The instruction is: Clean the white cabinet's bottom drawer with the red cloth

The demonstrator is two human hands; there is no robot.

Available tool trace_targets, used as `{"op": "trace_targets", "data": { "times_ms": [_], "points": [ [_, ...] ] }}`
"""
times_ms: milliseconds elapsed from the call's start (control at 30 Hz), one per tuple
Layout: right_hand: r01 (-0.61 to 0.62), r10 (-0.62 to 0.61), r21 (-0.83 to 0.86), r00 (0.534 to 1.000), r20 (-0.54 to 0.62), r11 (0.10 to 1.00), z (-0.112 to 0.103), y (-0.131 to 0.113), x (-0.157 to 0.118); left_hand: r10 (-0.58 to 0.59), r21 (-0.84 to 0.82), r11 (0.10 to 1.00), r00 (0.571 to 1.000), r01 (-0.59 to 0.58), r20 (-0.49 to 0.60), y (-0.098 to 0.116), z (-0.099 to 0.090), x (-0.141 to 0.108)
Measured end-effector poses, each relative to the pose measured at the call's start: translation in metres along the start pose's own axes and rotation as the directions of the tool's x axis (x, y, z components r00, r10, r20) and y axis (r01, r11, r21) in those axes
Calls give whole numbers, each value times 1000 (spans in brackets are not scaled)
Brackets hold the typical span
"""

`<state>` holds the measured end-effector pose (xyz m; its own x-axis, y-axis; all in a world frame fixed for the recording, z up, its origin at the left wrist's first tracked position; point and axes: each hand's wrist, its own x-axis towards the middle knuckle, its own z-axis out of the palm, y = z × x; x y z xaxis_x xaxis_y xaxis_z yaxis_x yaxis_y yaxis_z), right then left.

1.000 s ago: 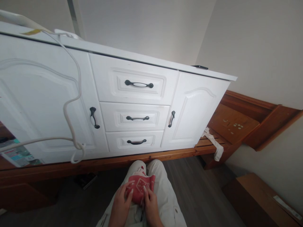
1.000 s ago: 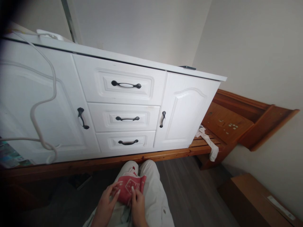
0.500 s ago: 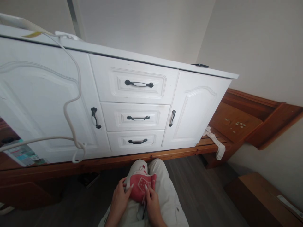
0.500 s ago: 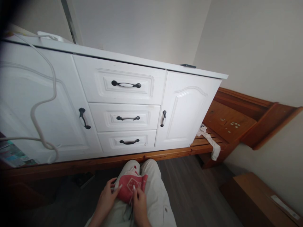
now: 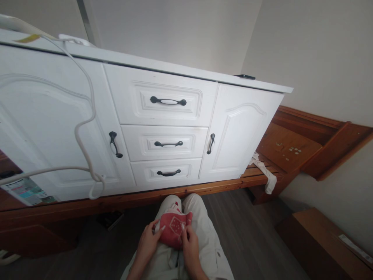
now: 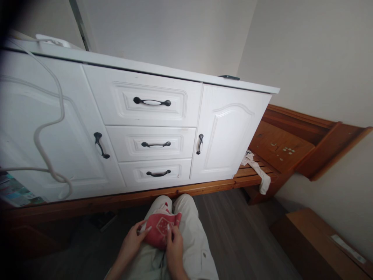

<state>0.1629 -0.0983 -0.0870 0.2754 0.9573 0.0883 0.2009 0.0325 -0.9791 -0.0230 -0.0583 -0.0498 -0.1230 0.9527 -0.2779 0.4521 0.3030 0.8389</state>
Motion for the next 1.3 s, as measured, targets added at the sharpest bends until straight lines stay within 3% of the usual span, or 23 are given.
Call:
{"op": "trace_targets", "data": {
  "times_ms": [133, 233, 400, 533, 633, 700, 833, 933, 1067, 1167, 1300],
  "points": [
    [-43, 39, -19, 980, -194, 999, -18, -3, 9, 12, -81, 997, 1000, -13, -22, 7, -4, -5],
    [-61, 49, -54, 978, -201, 997, -27, 0, 12, 49, -185, 981, 994, -66, -94, 11, -9, -9],
    [-15, 12, -82, 999, -30, 997, -23, -3, 9, 95, -262, 954, 977, -144, -189, 17, -30, -23],
    [-86, 86, -6, 986, 140, 996, -13, -12, 8, 96, -282, 947, 975, -152, -200, 15, -61, -42],
    [-181, 166, 25, 943, 287, 983, -5, -17, 8, 86, -258, 959, 989, -115, -120, -5, -83, -49],
    [-164, 148, 25, 938, 314, 986, 1, -20, 8, 57, -242, 968, 997, -67, -48, -26, -92, -46],
    [-106, 109, -27, 941, 320, 994, 10, -24, 14, -90, -297, 950, 995, 95, 32, -57, -88, -31],
    [-89, 111, -85, 946, 304, 992, 17, -24, 24, -141, -386, 910, 989, 151, 53, -57, -76, -22],
    [-57, 83, -96, 951, 299, 994, 22, -24, 35, -103, -435, 898, 993, 66, -62, -36, -67, -19],
    [-24, 59, -103, 934, 352, 994, 20, -25, 41, -59, -373, 928, 989, 4, -136, -22, -70, -19],
    [-20, 39, -48, 895, 445, 999, 10, -27, 47, -21, -317, 948, 990, -25, -141, -19, -72, -11]
  ]
}}
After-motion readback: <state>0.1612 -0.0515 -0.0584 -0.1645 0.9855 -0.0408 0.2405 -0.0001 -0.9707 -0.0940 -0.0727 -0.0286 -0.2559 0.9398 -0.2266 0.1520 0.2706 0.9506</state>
